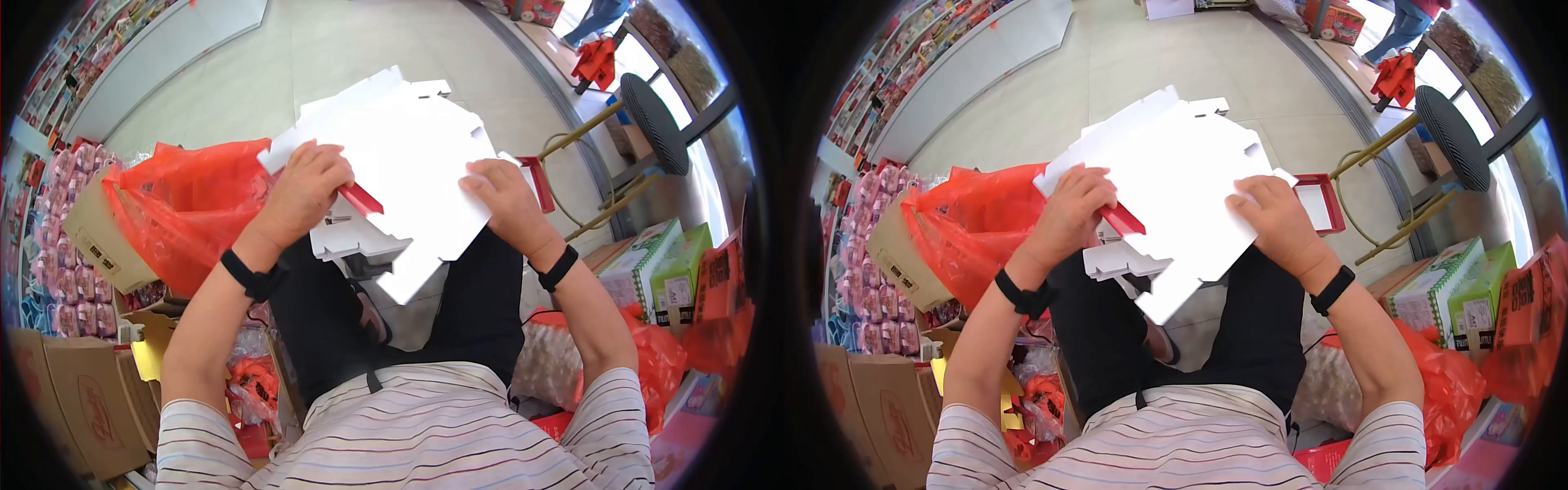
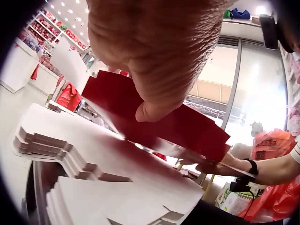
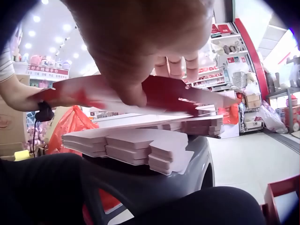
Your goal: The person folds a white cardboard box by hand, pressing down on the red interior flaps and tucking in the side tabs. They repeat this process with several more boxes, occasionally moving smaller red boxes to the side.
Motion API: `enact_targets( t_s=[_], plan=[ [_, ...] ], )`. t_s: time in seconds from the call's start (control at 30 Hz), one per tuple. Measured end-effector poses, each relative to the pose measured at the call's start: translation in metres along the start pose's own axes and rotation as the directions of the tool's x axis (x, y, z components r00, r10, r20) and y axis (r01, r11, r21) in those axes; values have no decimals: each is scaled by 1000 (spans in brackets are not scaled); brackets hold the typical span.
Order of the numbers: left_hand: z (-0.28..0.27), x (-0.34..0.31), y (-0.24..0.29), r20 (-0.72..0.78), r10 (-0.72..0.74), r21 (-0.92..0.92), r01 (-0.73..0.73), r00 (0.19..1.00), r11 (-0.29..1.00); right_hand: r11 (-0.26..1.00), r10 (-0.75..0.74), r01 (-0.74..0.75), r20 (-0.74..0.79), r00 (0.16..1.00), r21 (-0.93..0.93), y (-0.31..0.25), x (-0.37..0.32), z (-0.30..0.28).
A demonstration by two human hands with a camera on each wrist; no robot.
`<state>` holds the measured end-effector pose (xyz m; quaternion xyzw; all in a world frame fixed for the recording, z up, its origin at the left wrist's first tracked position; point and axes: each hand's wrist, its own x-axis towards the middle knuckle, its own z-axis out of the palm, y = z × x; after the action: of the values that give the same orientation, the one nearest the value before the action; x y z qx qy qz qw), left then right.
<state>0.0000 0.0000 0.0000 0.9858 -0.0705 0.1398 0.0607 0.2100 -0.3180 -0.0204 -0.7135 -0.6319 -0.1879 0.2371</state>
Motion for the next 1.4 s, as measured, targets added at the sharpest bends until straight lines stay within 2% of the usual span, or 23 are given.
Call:
enact_targets(
  t_s=[0.07,0.17,0.2,0.3,0.37,0.4,0.5,0.57,0.63,0.73,0.77,0.83,0.93,1.0,1.03,1.07,1.13,1.17,1.23,1.33,1.4],
  plan=[
    [-2,1,-12,-101,48,78,-40,994,996,995,-97,97,37,995,14,-18,3,-1],
    [13,2,-35,-160,-23,206,56,987,977,988,-138,128,129,982,85,-54,7,14],
    [0,7,-26,-150,-94,108,111,984,988,988,-117,97,166,979,122,-65,6,19],
    [10,11,12,-81,-131,-256,107,988,961,986,-71,29,249,966,166,-80,5,25],
    [11,4,40,82,54,-261,-31,995,965,988,-67,29,258,964,149,-84,9,25],
    [12,0,52,112,95,-171,-75,989,982,989,-66,28,258,964,146,-84,10,25],
    [5,-18,51,234,6,75,-24,972,997,989,-59,23,252,966,143,-85,10,24],
    [1,-37,32,188,-139,167,108,972,980,989,-65,32,233,970,142,-84,10,23],
    [-10,-49,32,265,-346,164,311,900,936,990,-59,26,236,970,141,-83,9,24],
    [-15,-66,53,152,-127,-147,149,980,978,989,-41,6,241,970,145,-84,12,27],
    [-18,-68,65,182,-69,-241,113,981,964,989,-33,-4,247,968,147,-84,13,28],
    [-9,-69,88,16,-107,-235,107,994,966,988,-23,-18,259,966,156,-83,18,31],
    [7,-55,74,49,-150,-39,152,987,988,979,3,-58,272,962,196,-75,26,36],
    [13,-42,57,107,-195,-117,207,975,971,963,32,-101,266,963,249,-66,32,38],
    [16,-36,49,137,-214,-155,235,967,960,937,63,-161,303,951,310,-58,35,37],
    [20,-31,42,84,-236,-245,250,968,937,904,91,-221,340,936,366,-48,38,35],
    [12,-13,34,241,-322,-240,378,915,894,789,169,-395,451,876,470,-30,47,28],
    [9,-6,30,319,-358,-231,438,877,869,759,221,-478,515,828,442,-23,53,23],
    [12,2,23,352,-379,-281,483,856,829,787,242,-511,590,770,345,-9,61,21],
    [17,7,15,397,-402,-300,531,825,793,909,173,-357,584,793,215,3,68,32],
    [19,8,13,401,-422,-308,554,813,774,860,209,-453,648,733,235,10,75,37]
  ],
)
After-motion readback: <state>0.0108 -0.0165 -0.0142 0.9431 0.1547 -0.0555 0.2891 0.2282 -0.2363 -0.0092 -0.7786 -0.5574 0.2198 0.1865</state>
